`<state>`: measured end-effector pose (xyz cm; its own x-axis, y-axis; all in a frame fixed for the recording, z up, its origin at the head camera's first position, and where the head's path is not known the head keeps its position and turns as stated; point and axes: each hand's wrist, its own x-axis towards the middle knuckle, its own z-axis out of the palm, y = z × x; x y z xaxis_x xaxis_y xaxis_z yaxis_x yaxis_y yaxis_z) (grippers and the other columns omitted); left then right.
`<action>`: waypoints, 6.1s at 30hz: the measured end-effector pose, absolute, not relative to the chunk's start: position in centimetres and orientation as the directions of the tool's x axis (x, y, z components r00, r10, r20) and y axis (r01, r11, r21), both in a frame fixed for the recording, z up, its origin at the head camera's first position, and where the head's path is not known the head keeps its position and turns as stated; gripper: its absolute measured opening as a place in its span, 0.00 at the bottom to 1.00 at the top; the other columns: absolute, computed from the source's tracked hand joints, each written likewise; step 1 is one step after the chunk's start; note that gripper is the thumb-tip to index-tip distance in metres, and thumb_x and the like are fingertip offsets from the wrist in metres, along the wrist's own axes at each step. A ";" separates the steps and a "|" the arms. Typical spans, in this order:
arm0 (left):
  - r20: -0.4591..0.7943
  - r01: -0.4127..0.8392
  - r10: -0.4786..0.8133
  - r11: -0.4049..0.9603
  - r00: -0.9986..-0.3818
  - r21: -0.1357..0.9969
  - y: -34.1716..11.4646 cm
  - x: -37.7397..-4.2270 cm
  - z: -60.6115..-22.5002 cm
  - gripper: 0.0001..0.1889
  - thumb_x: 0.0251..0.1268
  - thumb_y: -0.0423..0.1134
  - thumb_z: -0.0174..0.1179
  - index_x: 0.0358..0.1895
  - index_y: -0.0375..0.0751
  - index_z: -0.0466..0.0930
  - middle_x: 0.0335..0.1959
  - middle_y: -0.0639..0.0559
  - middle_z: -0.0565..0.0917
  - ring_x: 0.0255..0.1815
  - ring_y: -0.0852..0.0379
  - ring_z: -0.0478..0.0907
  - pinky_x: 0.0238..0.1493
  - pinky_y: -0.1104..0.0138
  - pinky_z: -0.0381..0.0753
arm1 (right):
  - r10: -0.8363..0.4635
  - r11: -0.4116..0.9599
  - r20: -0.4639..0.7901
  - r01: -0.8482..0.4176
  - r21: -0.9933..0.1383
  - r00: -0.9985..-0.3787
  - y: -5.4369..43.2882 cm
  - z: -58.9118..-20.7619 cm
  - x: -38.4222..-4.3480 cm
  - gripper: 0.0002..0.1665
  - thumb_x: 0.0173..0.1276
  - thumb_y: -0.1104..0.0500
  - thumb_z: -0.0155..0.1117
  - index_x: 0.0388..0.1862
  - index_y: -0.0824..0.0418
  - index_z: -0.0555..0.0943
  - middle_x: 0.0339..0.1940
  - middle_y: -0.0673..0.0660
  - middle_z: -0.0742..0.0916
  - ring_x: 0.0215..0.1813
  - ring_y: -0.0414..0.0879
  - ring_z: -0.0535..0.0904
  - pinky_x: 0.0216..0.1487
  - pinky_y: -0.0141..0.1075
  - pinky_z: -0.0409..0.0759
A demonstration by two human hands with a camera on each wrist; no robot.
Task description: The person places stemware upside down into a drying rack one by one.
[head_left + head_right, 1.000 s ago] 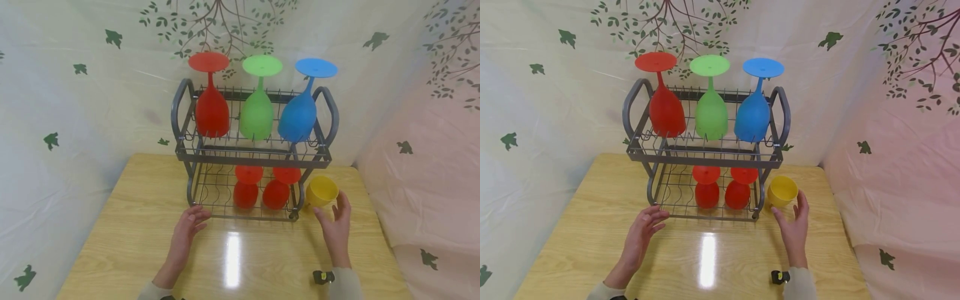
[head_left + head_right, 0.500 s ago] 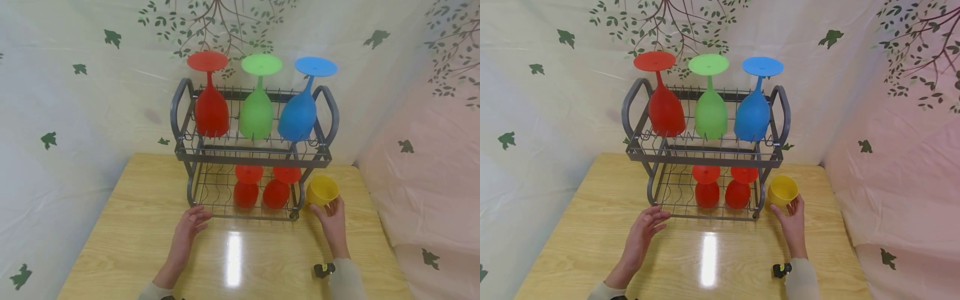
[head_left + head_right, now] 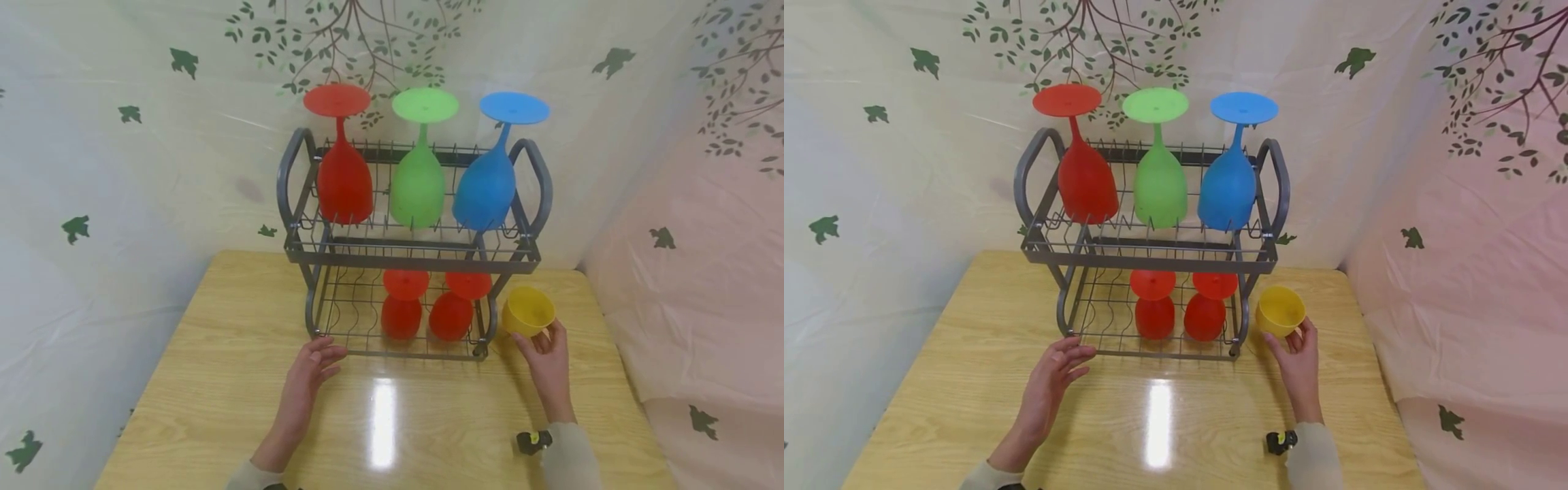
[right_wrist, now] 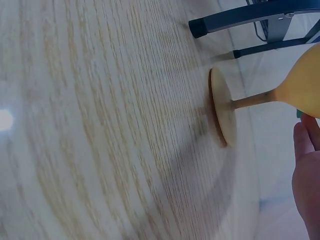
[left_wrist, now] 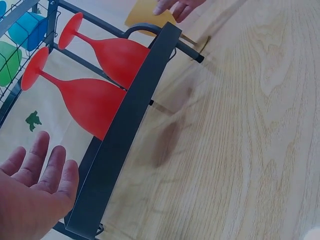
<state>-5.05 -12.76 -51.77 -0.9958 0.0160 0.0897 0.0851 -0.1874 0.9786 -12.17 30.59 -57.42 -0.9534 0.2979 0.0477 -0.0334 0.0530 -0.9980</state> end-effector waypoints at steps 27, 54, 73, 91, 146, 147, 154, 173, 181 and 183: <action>0.087 0.087 0.069 -0.006 -0.994 0.996 -11.5 -4.8 -52.4 0.20 0.80 0.31 0.45 0.70 0.27 0.67 0.61 0.30 0.80 0.62 0.51 0.79 0.65 0.60 0.80 | 0.273 0.500 0.252 -0.087 -0.862 -0.928 29.4 -52.9 -6.9 0.48 0.58 0.67 0.80 0.77 0.61 0.68 0.71 0.60 0.77 0.69 0.32 0.69 0.75 0.33 0.63; 0.276 0.371 0.279 0.385 -0.920 0.845 -10.1 -4.2 -52.5 0.45 0.59 0.49 0.74 0.79 0.47 0.62 0.81 0.49 0.61 0.79 0.42 0.60 0.71 0.36 0.65 | -0.154 0.606 0.510 -0.489 -0.628 -0.846 23.1 -51.6 -5.0 0.56 0.40 0.69 0.87 0.72 0.59 0.73 0.66 0.57 0.81 0.63 0.46 0.76 0.68 0.18 0.63; 0.334 0.475 0.367 0.418 -0.868 0.775 -8.9 -4.3 -51.8 0.52 0.51 0.46 0.79 0.80 0.46 0.59 0.80 0.43 0.61 0.79 0.42 0.60 0.73 0.40 0.66 | -0.420 0.637 0.535 -0.658 -0.401 -0.733 20.1 -51.0 -5.2 0.51 0.44 0.52 0.86 0.69 0.60 0.77 0.67 0.59 0.81 0.61 0.57 0.79 0.56 0.59 0.81; 0.274 0.388 0.352 0.313 -0.895 0.867 -7.0 -3.9 -51.9 0.48 0.51 0.52 0.77 0.77 0.49 0.65 0.77 0.44 0.65 0.74 0.42 0.67 0.62 0.45 0.80 | -0.526 0.637 0.528 -0.720 -0.275 -0.667 18.1 -51.2 -4.8 0.51 0.43 0.47 0.86 0.68 0.59 0.78 0.65 0.57 0.82 0.60 0.54 0.80 0.58 0.57 0.79; -0.088 -0.119 0.158 -0.203 -0.984 0.972 -9.0 -3.9 -55.1 0.33 0.72 0.32 0.60 0.78 0.44 0.63 0.74 0.35 0.68 0.68 0.44 0.76 0.58 0.60 0.84 | 0.074 0.340 0.453 -0.404 -0.849 -0.889 19.3 -52.0 -3.4 0.46 0.61 0.77 0.69 0.78 0.66 0.65 0.77 0.64 0.70 0.77 0.44 0.65 0.72 0.28 0.67; -0.091 -0.123 0.157 -0.208 -0.983 0.970 -9.0 -3.9 -55.2 0.33 0.72 0.32 0.59 0.78 0.44 0.63 0.74 0.34 0.68 0.67 0.44 0.77 0.58 0.59 0.84 | 0.090 0.280 0.422 -0.384 -0.880 -0.902 19.1 -52.2 -3.2 0.47 0.63 0.78 0.67 0.79 0.66 0.62 0.77 0.63 0.70 0.77 0.45 0.65 0.72 0.29 0.68; -0.105 -0.165 0.198 -0.316 -0.974 0.934 -8.9 -4.3 -54.9 0.33 0.74 0.31 0.52 0.80 0.38 0.57 0.76 0.28 0.64 0.62 0.50 0.80 0.59 0.56 0.84 | 0.147 -0.088 0.252 -0.266 -0.960 -0.956 17.6 -53.3 -2.2 0.45 0.68 0.82 0.56 0.81 0.67 0.55 0.78 0.62 0.70 0.75 0.45 0.69 0.72 0.30 0.69; -0.035 -0.194 0.330 -0.465 -0.943 0.864 -8.3 -4.2 -55.0 0.28 0.76 0.33 0.48 0.75 0.60 0.67 0.69 0.44 0.71 0.64 0.50 0.77 0.66 0.53 0.79 | -0.040 -0.227 0.145 -0.132 -0.965 -0.989 14.5 -54.1 -2.1 0.36 0.69 0.76 0.60 0.74 0.78 0.61 0.72 0.50 0.78 0.70 0.41 0.76 0.71 0.35 0.73; -0.015 -0.192 0.350 -0.476 -0.937 0.859 -8.2 -4.1 -55.1 0.28 0.77 0.32 0.46 0.76 0.61 0.66 0.69 0.45 0.71 0.63 0.50 0.77 0.65 0.53 0.80 | -0.043 -0.240 0.108 -0.094 -0.966 -0.993 13.8 -54.0 -2.2 0.40 0.67 0.75 0.65 0.76 0.75 0.61 0.73 0.51 0.77 0.72 0.40 0.74 0.72 0.35 0.71; -0.014 -0.193 0.352 -0.480 -0.936 0.856 -8.2 -4.1 -55.0 0.28 0.77 0.32 0.47 0.75 0.61 0.66 0.69 0.45 0.71 0.63 0.50 0.77 0.65 0.53 0.80 | -0.040 -0.237 0.092 -0.080 -0.968 -0.995 13.6 -54.0 -2.2 0.40 0.67 0.75 0.65 0.76 0.73 0.62 0.73 0.52 0.77 0.72 0.40 0.74 0.71 0.36 0.71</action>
